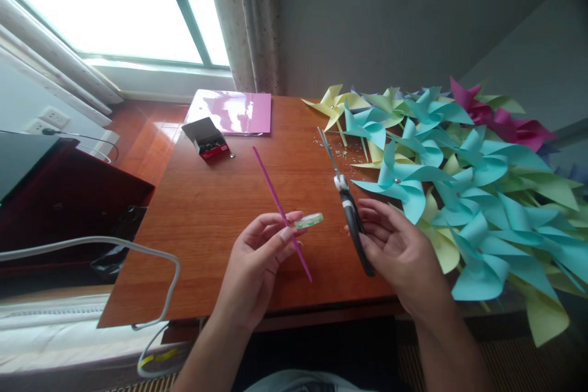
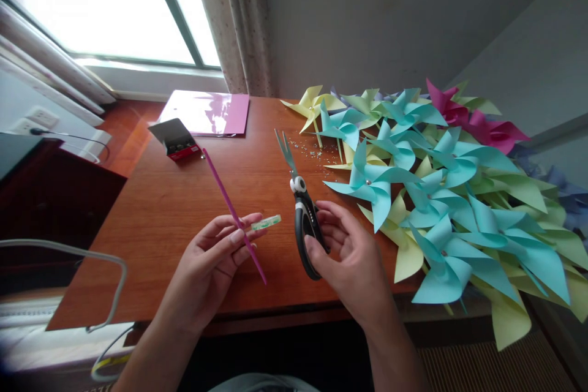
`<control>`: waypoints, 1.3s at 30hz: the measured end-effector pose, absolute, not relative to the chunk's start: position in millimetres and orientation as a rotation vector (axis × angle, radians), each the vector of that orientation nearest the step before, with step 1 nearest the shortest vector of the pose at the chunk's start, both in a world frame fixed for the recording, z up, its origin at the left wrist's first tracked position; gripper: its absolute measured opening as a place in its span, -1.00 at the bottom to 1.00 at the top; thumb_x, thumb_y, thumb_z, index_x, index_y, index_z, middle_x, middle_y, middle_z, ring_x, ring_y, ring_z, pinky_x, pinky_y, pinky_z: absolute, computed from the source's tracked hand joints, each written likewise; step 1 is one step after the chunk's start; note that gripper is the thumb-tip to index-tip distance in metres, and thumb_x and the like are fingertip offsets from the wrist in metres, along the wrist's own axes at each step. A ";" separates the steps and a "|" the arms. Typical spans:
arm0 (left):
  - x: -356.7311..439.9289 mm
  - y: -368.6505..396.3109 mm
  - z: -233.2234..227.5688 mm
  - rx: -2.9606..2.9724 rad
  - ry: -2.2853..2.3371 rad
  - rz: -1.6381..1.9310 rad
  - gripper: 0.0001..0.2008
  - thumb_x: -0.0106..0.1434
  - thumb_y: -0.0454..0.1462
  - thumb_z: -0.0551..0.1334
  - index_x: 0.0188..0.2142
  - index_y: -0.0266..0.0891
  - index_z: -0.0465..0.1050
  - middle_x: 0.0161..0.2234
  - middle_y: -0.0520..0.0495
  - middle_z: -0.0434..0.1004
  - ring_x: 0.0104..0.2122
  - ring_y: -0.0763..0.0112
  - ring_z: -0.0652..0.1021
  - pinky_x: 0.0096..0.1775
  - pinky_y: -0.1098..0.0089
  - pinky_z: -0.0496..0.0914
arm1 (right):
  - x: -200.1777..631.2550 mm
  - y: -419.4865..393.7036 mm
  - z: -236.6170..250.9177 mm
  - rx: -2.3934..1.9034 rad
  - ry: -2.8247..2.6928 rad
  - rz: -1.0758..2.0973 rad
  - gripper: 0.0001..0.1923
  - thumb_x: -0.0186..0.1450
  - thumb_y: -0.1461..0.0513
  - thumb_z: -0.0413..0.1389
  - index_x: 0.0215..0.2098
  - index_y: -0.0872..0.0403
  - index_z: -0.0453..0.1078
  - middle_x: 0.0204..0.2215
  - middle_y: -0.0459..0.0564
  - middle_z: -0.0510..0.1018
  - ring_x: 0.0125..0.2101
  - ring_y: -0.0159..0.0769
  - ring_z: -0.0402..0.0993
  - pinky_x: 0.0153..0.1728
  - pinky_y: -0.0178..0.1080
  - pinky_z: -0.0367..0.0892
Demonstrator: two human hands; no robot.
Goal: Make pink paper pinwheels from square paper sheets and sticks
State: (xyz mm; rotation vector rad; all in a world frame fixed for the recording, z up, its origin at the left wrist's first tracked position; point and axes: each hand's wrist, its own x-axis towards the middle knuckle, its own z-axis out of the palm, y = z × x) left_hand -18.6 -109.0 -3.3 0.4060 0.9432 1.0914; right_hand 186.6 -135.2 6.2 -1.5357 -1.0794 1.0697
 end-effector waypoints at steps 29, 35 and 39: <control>-14.4 -111.7 2.4 0.393 0.912 1.083 -0.89 0.19 -0.37 0.42 -0.31 -0.29 0.53 -0.09 -0.20 0.69 -0.12 0.31 0.67 -0.07 0.42 0.53 | 173.6 -200.8 -7.9 -1.211 -0.753 1.982 -0.21 0.01 -0.19 0.36 0.08 0.03 0.44 -0.26 0.02 0.48 -0.35 -0.28 0.39 -0.31 -0.26 0.33; -8.5 -115.5 2.0 0.391 0.907 1.065 -0.89 0.18 -0.36 0.43 -0.34 -0.27 0.52 -0.12 -0.17 0.69 -0.09 0.20 0.66 -0.13 0.38 0.55 | 160.3 -200.7 -11.1 -1.204 -0.683 1.918 -0.21 -0.01 -0.19 0.36 0.06 0.04 0.45 -0.31 0.00 0.45 -0.40 -0.30 0.34 -0.34 -0.25 0.34; -5.8 -115.8 2.3 0.387 0.898 1.058 -0.89 0.18 -0.37 0.43 -0.33 -0.26 0.52 -0.12 -0.16 0.69 -0.11 0.18 0.67 -0.14 0.37 0.55 | 156.3 -198.9 -11.0 -1.199 -0.677 1.890 -0.24 -0.01 -0.19 0.36 0.02 0.04 0.47 -0.33 -0.01 0.44 -0.42 -0.32 0.32 -0.36 -0.26 0.33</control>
